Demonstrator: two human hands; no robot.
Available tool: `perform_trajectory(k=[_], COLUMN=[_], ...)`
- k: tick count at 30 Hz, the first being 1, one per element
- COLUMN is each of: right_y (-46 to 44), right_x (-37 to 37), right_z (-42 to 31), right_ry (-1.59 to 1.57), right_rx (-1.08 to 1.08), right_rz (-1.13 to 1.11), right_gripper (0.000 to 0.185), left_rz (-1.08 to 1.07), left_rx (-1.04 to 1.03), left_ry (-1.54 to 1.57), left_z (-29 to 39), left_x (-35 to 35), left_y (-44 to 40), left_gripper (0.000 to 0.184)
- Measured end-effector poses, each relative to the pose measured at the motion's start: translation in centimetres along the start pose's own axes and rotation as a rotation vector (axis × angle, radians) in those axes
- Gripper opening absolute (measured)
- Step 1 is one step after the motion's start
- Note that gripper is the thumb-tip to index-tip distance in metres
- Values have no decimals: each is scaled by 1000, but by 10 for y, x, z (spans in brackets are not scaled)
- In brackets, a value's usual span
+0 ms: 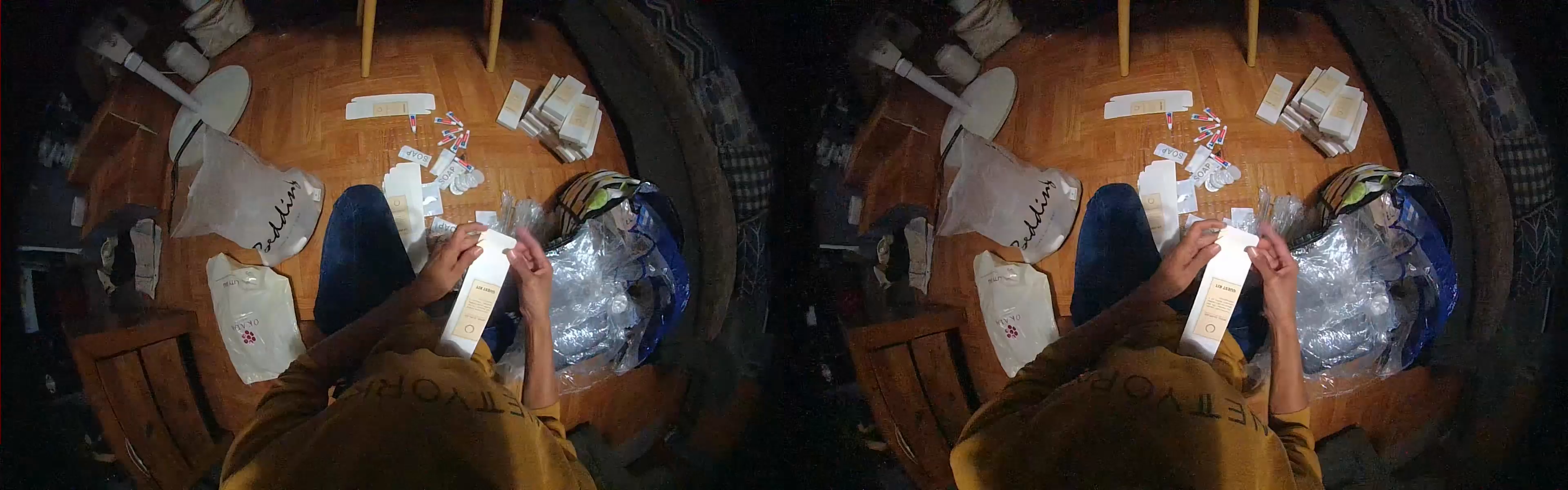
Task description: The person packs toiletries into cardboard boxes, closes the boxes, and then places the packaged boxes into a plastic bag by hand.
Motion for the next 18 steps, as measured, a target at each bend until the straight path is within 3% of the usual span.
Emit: perform_trajectory(k=[1,2,3,5,9,11,12,14,18], right_y=[0,1,4,10,9,6,6,4,-2], right_x=[8,13,11,13,15,13,9,5,5], right_z=[1,-3,-8,-10,-8,-9,-15,-22,-25], right_ry=[0,195,391,416,259,181,173,166,223], right_rx=[-3,133,267,264,183,100,60,16,-25], right_rz=[5,-67,-142,-156,-130,-123,-154,-186,-266], right_gripper=[25,22,19,15,10,8,7,7,10], left_rz=[39,88,86,-74,-45,-138,-136,98,78], left_rx=[-19,-147,-143,-128,-277,103,103,166,180], left_ry=[-24,-187,-183,-230,-283,-106,-106,511,487], left_z=[4,9,5,-3,10,1,-2,-14,-18], left_x=[-2,-3,-2,-6,-7,-7,-11,-13,-13], left_y=[1,1,1,-2,-4,-6,-4,1,8], left_gripper=[21,23,23,24,25,18,18,21,30])
Point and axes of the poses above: each hand's wrist, its own y-axis away from the middle knuckle, its own x-axis out of the back of the hand, z = x × y, the point moved 5 cm from there along -y, towards the middle knuckle, and after that the axes turned 4 degrees about z, right-handed, at the moved point
